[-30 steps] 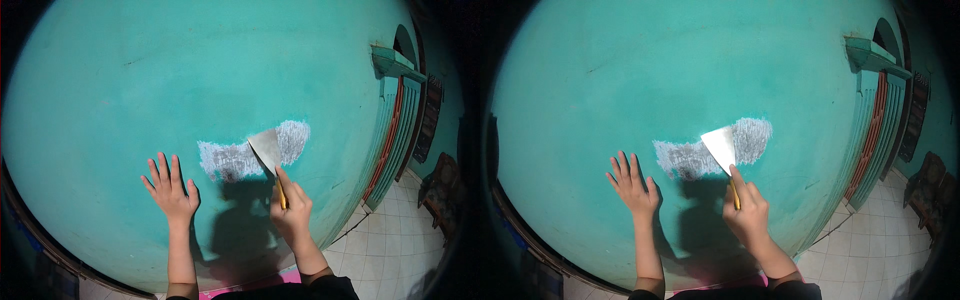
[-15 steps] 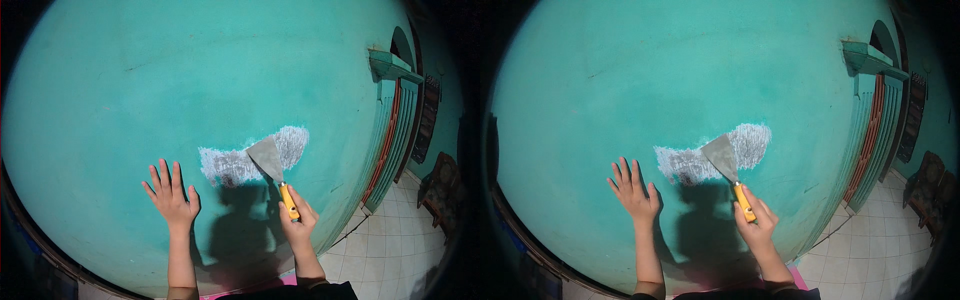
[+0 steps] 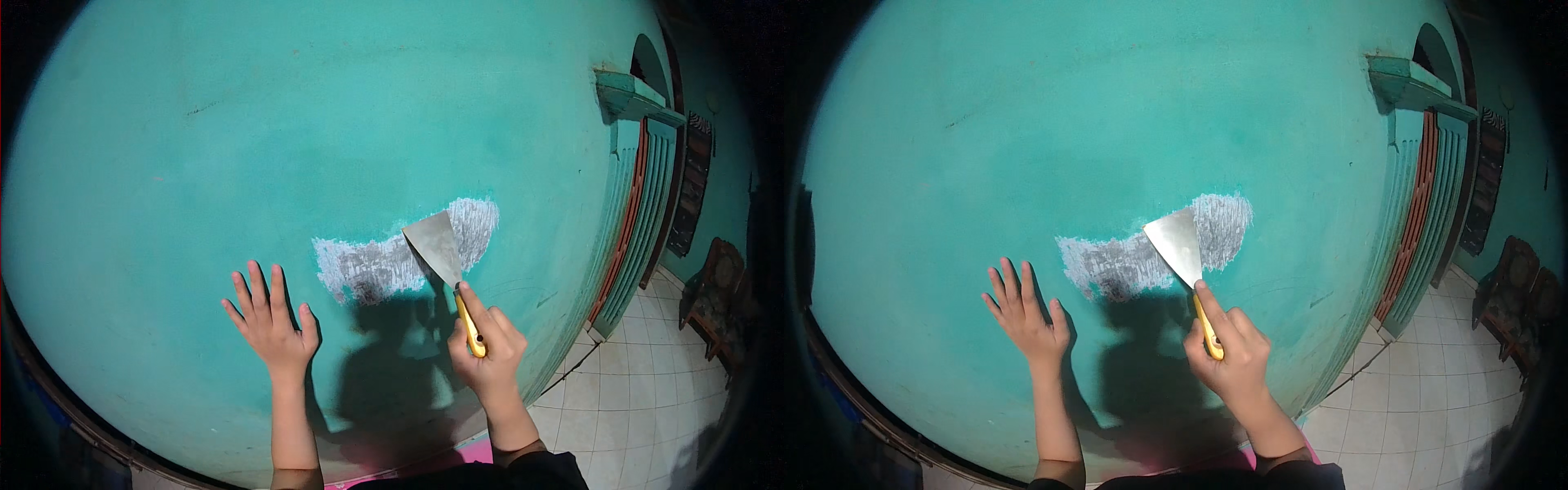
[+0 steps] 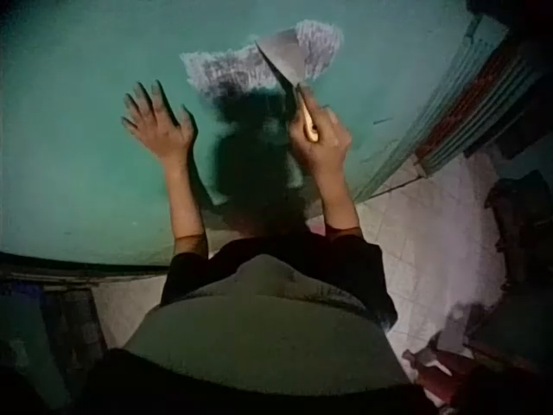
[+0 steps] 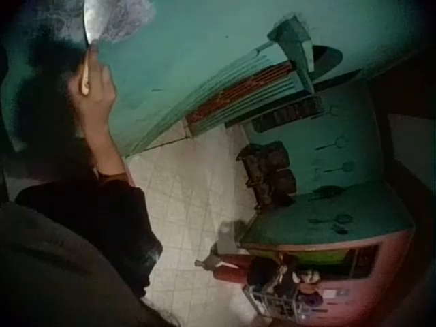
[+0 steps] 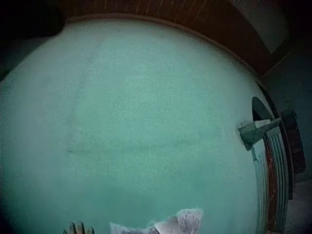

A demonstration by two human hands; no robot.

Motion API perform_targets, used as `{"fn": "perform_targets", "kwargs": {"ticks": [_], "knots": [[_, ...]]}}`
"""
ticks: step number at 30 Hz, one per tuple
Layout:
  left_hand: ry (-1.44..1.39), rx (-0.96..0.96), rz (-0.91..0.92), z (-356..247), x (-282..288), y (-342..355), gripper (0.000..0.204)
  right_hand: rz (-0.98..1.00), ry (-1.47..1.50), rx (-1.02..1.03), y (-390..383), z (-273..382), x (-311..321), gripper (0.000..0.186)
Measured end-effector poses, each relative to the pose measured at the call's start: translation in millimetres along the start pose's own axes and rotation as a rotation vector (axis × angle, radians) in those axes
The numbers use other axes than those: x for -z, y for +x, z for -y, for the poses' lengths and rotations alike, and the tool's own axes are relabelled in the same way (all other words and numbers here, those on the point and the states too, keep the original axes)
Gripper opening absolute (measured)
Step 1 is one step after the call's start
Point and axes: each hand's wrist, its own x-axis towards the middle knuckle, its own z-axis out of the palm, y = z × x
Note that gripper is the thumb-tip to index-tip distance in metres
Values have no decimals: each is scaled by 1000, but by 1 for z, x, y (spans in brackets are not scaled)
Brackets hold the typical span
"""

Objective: The recorder uses a putty knife to scrape a patch of paint or plaster from a green wall.

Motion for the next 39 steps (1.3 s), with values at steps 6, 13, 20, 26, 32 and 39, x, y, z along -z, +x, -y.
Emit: {"fn": "perform_targets", "kwargs": {"ticks": [6,13,20,26,32,39], "knots": [[4,1,-3,-6,-1,4,59,28,-4,2,-10,-10,-21,56],[33,-8,9,-7,-3,4,59,11,-26,-47,-4,-8,-6,53],[28,-4,-9,-4,-13,-3,59,-4,-29,-27,-8,-15,-18,52],[35,-3,-3,-8,-10,-3,59,-41,-13,-16,-6,-15,-15,52],[6,-12,-18,-10,-10,-2,59,-61,-21,-25,-9,-18,-16,53],[-1,-2,-26,-15,-5,-6,60,-115,6,-53,-14,-22,-23,54]]}}
